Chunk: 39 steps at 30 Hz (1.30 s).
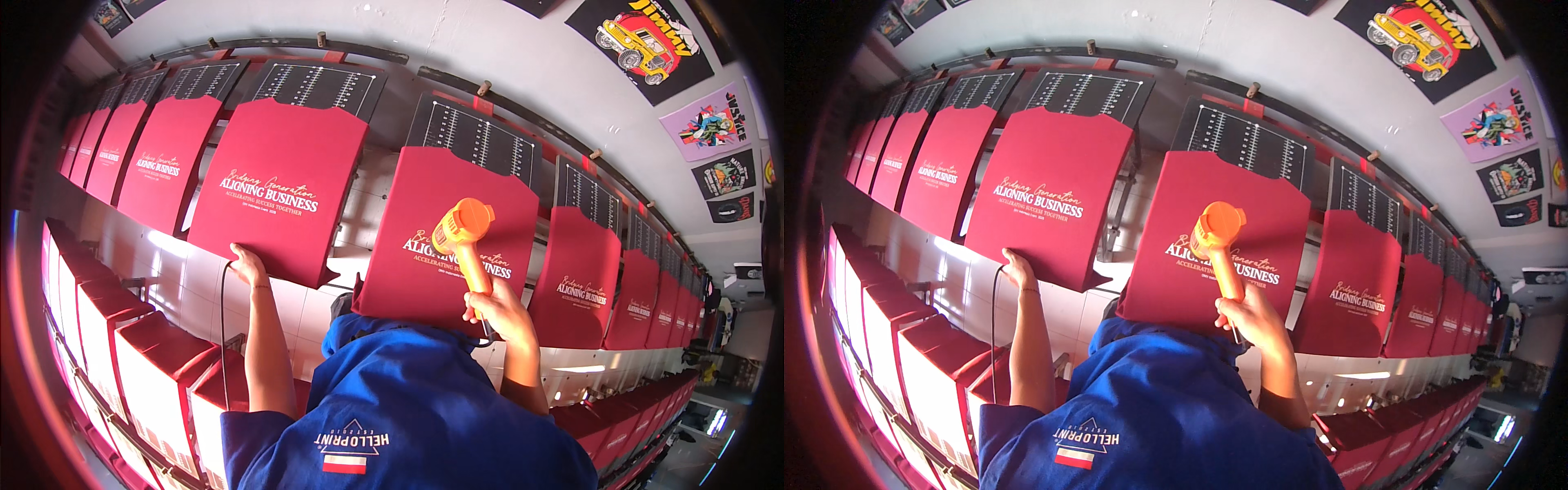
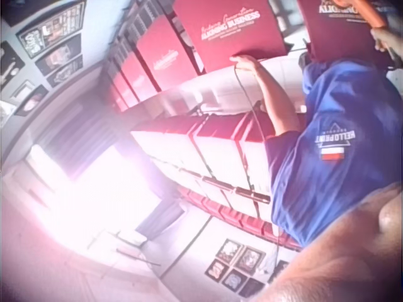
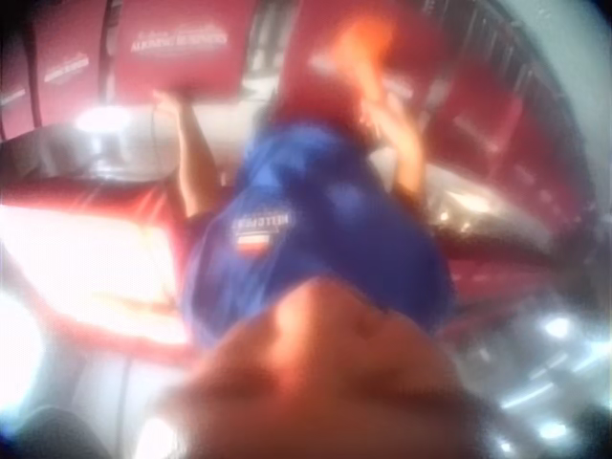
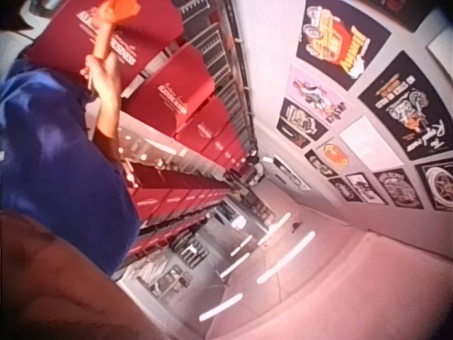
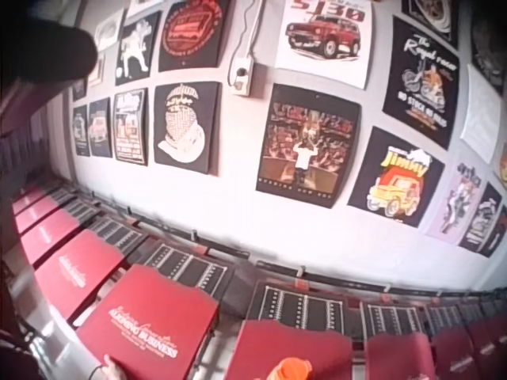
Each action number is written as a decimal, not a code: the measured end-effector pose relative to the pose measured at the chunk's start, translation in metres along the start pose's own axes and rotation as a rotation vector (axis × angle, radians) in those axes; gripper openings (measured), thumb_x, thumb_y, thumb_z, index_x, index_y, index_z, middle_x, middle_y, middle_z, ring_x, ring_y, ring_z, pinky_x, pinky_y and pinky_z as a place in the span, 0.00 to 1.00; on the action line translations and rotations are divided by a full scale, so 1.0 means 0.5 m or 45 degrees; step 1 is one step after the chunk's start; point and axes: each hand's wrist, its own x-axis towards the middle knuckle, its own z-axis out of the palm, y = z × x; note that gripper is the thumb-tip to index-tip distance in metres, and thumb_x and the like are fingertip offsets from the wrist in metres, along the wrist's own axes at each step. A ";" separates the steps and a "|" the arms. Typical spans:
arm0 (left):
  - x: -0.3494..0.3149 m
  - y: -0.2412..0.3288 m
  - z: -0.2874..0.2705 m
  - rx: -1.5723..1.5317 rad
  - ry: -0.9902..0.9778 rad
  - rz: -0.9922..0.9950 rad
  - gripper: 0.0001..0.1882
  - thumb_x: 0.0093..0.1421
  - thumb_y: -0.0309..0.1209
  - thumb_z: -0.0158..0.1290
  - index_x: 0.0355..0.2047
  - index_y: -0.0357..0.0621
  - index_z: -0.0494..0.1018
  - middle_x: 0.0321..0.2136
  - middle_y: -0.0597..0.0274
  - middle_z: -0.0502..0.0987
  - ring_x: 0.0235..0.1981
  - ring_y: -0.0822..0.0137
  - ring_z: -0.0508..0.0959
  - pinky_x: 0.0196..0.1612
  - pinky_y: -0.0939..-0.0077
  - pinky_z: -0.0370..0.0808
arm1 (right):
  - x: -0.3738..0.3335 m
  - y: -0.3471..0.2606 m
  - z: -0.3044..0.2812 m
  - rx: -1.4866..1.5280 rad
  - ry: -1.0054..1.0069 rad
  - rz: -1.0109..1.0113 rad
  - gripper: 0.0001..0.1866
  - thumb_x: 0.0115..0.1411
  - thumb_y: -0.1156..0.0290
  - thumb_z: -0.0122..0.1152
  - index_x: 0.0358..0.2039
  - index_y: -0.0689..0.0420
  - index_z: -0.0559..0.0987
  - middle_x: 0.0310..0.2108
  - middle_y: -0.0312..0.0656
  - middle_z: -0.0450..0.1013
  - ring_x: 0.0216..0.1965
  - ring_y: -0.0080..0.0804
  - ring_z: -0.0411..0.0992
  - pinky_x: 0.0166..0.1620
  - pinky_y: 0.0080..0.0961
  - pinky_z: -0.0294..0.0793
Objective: The person uses a heat gun to dry the ink on a series of printed shirts mounted on a screen-printing rack.
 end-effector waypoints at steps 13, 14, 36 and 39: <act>-0.104 -0.040 0.033 0.194 0.288 -0.062 0.40 0.61 0.59 0.45 0.52 0.28 0.62 0.39 0.35 0.77 0.39 0.39 0.79 0.41 0.53 0.76 | -0.002 0.005 -0.053 0.045 -0.031 -0.057 0.14 0.56 0.74 0.54 0.42 0.63 0.68 0.26 0.37 0.71 0.23 0.25 0.73 0.26 0.21 0.74; -0.091 -0.062 0.036 0.138 0.275 -0.057 0.42 0.60 0.60 0.46 0.53 0.27 0.61 0.40 0.35 0.76 0.40 0.40 0.78 0.42 0.54 0.75 | -0.003 0.002 -0.049 0.039 -0.023 -0.064 0.15 0.56 0.74 0.54 0.43 0.63 0.68 0.26 0.37 0.71 0.23 0.25 0.73 0.26 0.21 0.74; -0.185 0.015 0.002 0.183 0.115 -0.155 0.36 0.61 0.57 0.42 0.47 0.29 0.68 0.40 0.34 0.76 0.41 0.40 0.78 0.44 0.52 0.75 | -0.032 0.039 -0.091 0.038 -0.046 0.001 0.12 0.58 0.73 0.56 0.41 0.63 0.70 0.27 0.38 0.71 0.24 0.25 0.74 0.29 0.23 0.75; -0.153 -0.016 0.011 0.188 0.134 -0.155 0.37 0.61 0.59 0.41 0.46 0.30 0.69 0.41 0.35 0.76 0.41 0.41 0.78 0.44 0.51 0.75 | -0.041 0.034 -0.077 0.048 -0.079 -0.013 0.12 0.58 0.74 0.57 0.41 0.63 0.70 0.28 0.38 0.72 0.25 0.26 0.74 0.29 0.23 0.75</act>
